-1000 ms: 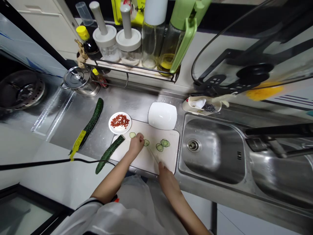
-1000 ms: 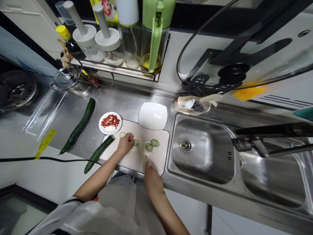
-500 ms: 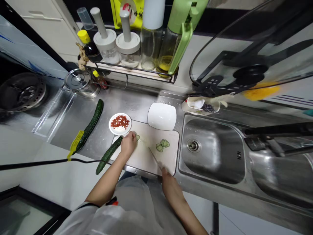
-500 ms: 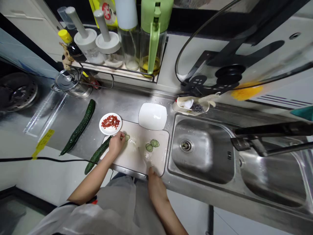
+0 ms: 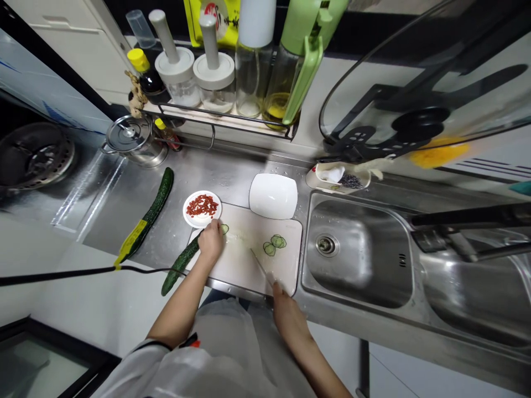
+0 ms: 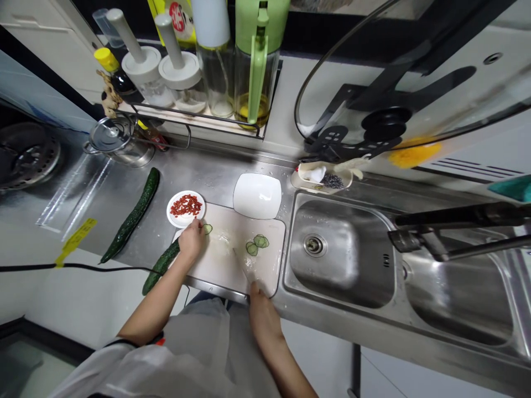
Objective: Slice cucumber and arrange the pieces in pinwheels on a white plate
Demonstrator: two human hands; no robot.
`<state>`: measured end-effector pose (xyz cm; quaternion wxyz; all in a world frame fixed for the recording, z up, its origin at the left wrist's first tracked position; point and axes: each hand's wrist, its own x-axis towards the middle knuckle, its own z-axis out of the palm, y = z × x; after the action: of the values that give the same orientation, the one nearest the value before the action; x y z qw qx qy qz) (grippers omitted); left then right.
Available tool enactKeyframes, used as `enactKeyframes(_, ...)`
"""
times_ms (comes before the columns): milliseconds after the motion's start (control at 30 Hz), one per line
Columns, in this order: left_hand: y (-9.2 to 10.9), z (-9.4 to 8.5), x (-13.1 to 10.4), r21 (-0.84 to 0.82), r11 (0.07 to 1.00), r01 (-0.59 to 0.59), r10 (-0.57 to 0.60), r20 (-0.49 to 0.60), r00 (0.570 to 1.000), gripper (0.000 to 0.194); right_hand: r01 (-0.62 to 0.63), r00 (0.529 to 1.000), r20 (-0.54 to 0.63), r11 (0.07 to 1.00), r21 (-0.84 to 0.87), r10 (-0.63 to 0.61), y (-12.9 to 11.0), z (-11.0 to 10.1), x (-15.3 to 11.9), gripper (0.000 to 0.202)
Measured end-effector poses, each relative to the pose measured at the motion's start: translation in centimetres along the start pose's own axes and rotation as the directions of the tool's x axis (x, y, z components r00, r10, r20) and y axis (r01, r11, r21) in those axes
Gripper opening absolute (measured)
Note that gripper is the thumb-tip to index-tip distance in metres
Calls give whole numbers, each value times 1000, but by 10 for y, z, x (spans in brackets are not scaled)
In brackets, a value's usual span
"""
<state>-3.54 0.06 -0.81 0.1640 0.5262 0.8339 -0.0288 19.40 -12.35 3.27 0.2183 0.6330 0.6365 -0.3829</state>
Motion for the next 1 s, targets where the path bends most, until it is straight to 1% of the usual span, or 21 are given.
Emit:
enactKeyframes(100, 0, 1, -2, -27, 999, -23, 21, -40, 999, 23, -17, 1000, 8, 1000, -17, 17, -1, -1, -1, 51)
enactKeyframes(200, 1, 4, -3, -120, 988, -93, 81, -97, 992, 24, -6, 1000, -2, 1000, -4, 6, -1, 0, -1, 50)
enactKeyframes(300, 9, 7, -3, -235, 945, -229, 208, -109, 972, 26, 7, 1000, -17, 1000, 13, -7, -1, 2, -1, 49)
enactKeyframes(367, 21, 9, -2, -294, 892, -342, 328, -97, 940, 27, 2, 1000, -19, 1000, 10, -2, -1, 3, 0, 51)
enactKeyframes(400, 28, 11, -3, -311, 861, -403, 398, -80, 914, 27, -3, 1000, -16, 1000, 7, 3, -1, 3, 0, 51)
enactKeyframes(433, 37, 12, -3, -316, 827, -465, 471, -60, 880, 25, -8, 1000, -15, 1000, 4, 8, -2, 4, 0, 52)
enactKeyframes(467, 46, 13, -3, -313, 785, -534, 555, -26, 831, 24, -11, 1000, -15, 1000, 1, 11, -2, 4, 0, 51)
enactKeyframes(500, 55, 15, -4, -306, 738, -602, 636, 15, 772, 23, -16, 1000, -16, 1000, -4, 16, -3, 4, -1, 51)
enactKeyframes(567, 73, 18, -5, -274, 626, -730, 773, 88, 629, 23, -20, 1000, -18, 1000, -20, 20, -4, 4, -1, 51)
enactKeyframes(600, 81, 20, -5, -251, 555, -793, 831, 117, 545, 22, -24, 1000, -17, 999, -31, 24, -4, 4, -1, 50)
enactKeyframes(633, 88, 23, -5, -226, 473, -852, 881, 144, 451, 22, -29, 999, -15, 999, -40, 29, -4, 4, -1, 51)
enactKeyframes(667, 95, 25, -5, -202, 391, -898, 917, 168, 361, 22, -36, 999, -9, 998, -47, 35, -5, 4, -1, 51)
enactKeyframes(700, 100, 28, -4, -178, 320, -930, 939, 189, 287, 21, -40, 999, -5, 998, -50, 39, -5, 4, -1, 51)
enactKeyframes(733, 105, 31, -3, -156, 264, -952, 951, 208, 230, 20, -40, 999, -1, 998, -49, 40, -5, 4, 0, 51)
enactKeyframes(767, 108, 34, -2, -134, 226, -965, 955, 224, 192, 19, -40, 999, 4, 998, -47, 40, -5, 4, 0, 51)
enactKeyframes(833, 112, 40, 1, -98, 185, -978, 955, 252, 156, 18, -37, 999, 8, 999, -40, 37, -5, 5, 1, 51)
enactKeyframes(933, 115, 47, 5, -77, 152, -985, 953, 276, 125, 16, -34, 999, 10, 999, -28, 34, -4, 7, 2, 54)
enactKeyframes(1000, 115, 51, 6, -88, 146, -985, 956, 270, 117, 15, -29, 999, 13, 999, -15, 29, -3, 8, 3, 55)
